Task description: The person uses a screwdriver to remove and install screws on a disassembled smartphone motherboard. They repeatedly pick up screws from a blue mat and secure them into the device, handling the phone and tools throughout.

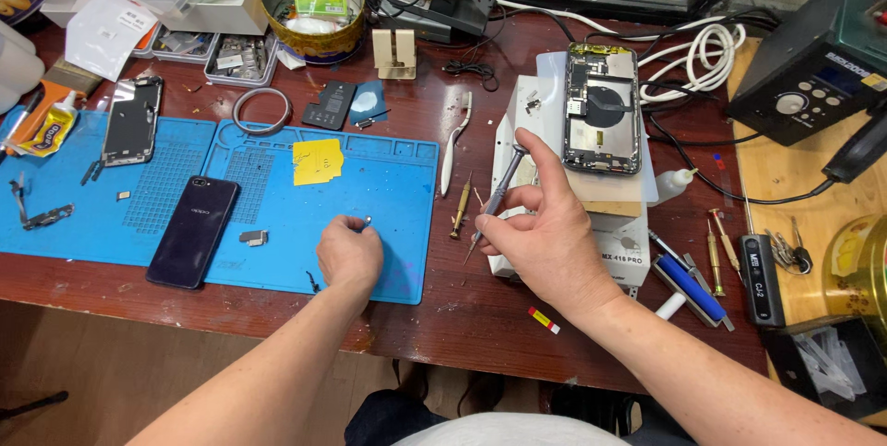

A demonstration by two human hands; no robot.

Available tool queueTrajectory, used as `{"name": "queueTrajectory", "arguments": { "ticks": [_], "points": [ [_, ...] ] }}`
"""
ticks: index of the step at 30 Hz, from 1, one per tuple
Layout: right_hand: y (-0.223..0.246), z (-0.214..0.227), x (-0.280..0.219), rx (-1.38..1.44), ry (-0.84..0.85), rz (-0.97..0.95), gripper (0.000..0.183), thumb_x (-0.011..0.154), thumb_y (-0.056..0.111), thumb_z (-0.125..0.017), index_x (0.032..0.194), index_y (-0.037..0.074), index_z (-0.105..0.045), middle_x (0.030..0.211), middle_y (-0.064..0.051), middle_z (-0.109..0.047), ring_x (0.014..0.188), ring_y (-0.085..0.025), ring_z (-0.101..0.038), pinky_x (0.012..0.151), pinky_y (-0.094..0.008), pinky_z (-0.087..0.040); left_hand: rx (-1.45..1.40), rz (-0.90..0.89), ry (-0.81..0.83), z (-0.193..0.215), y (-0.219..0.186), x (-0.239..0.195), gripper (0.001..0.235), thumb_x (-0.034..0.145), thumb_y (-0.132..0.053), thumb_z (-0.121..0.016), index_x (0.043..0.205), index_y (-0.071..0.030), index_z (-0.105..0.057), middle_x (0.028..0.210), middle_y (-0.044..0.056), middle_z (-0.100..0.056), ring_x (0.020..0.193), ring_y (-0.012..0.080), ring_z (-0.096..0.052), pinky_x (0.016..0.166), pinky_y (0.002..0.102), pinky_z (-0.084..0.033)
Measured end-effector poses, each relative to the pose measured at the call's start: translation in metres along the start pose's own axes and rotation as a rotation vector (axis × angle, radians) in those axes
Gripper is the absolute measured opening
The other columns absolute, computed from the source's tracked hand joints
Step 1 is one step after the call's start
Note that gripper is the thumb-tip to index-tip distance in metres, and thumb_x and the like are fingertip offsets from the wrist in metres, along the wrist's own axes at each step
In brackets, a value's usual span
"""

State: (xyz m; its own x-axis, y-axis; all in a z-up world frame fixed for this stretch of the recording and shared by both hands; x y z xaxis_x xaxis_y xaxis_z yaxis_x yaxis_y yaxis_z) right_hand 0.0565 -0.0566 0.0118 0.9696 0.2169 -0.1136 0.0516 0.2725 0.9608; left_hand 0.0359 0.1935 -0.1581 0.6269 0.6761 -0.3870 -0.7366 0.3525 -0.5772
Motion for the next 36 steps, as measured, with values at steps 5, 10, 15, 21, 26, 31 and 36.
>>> {"name": "queueTrajectory", "arguments": {
  "ticks": [5,10,15,21,26,31,36],
  "points": [
    [0.002,0.012,-0.005,-0.026,-0.031,0.015,0.091,0.084,-0.001,-0.069,0.159,0.016,-0.02,0.09,-0.011,-0.071,0.077,-0.017,-0.079,0.065,-0.027,-0.066,0.015,0.012,-0.028,0.006,-0.005,-0.005,0.018,0.091,-0.024,-0.07,0.103,-0.012,-0.074,0.103,0.013,-0.076,0.099,0.0334,-0.071,0.086,0.047,-0.056],
    [0.004,0.024,-0.004,0.016,-0.058,0.05,0.091,0.084,-0.002,-0.069,0.158,0.015,-0.02,0.091,-0.013,-0.072,0.077,-0.018,-0.079,0.064,-0.028,-0.066,0.045,-0.004,-0.031,0.009,-0.01,-0.01,0.015,0.092,-0.025,-0.068,0.102,-0.015,-0.074,0.101,0.012,-0.076,0.097,0.0334,-0.071,0.084,0.047,-0.056],
    [0.004,0.032,-0.003,0.06,-0.072,0.065,0.09,0.084,-0.002,-0.069,0.158,0.015,-0.02,0.094,-0.015,-0.073,0.078,-0.018,-0.079,0.063,-0.029,-0.067,0.071,0.01,-0.011,0.005,-0.011,-0.011,0.016,0.094,-0.027,-0.067,0.103,-0.015,-0.073,0.101,0.012,-0.076,0.097,0.033,-0.071,0.083,0.047,-0.056],
    [0.007,0.033,-0.001,0.017,-0.067,0.052,0.089,0.085,-0.002,-0.068,0.158,0.015,-0.019,0.093,-0.015,-0.074,0.078,-0.018,-0.079,0.064,-0.028,-0.067,0.073,-0.03,-0.028,-0.003,-0.004,-0.006,0.018,0.095,-0.026,-0.064,0.106,-0.013,-0.071,0.102,0.012,-0.075,0.098,0.0334,-0.07,0.084,0.047,-0.055],
    [0.008,0.03,0.002,0.035,-0.071,0.05,0.09,0.084,-0.002,-0.068,0.158,0.014,-0.02,0.092,-0.013,-0.075,0.073,-0.018,-0.078,0.062,-0.028,-0.064,0.061,-0.09,-0.008,-0.008,0.008,-0.005,0.018,0.095,-0.024,-0.062,0.103,-0.009,-0.069,0.101,0.013,-0.075,0.096,0.0334,-0.072,0.084,0.047,-0.055],
    [0.006,0.028,0.005,-0.008,-0.066,0.035,0.091,0.084,-0.002,-0.069,0.158,0.015,-0.019,0.09,-0.014,-0.074,0.073,-0.018,-0.079,0.063,-0.028,-0.064,0.081,-0.11,-0.039,-0.005,0.001,-0.007,0.017,0.094,-0.025,-0.064,0.102,-0.01,-0.07,0.104,0.012,-0.075,0.098,0.035,-0.07,0.084,0.048,-0.054],
    [0.003,0.024,0.006,-0.001,-0.051,0.042,0.092,0.084,-0.002,-0.068,0.159,0.015,-0.018,0.089,-0.014,-0.072,0.075,-0.018,-0.079,0.063,-0.028,-0.065,0.077,-0.021,-0.049,-0.001,-0.007,-0.013,0.019,0.097,-0.028,-0.064,0.107,-0.014,-0.071,0.106,0.012,-0.075,0.101,0.0355,-0.07,0.084,0.049,-0.054]
  ]
}}
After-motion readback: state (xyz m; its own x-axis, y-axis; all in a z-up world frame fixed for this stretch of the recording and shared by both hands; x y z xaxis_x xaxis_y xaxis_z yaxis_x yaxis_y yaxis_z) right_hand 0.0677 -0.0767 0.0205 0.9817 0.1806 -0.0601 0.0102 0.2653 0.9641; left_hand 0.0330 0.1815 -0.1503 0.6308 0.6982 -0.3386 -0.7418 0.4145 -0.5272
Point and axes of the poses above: each hand's wrist, its own x-axis towards the middle knuckle, its own z-axis out of the back of the hand, y = z × x, the point moved 6 cm from there along x, towards the middle knuckle
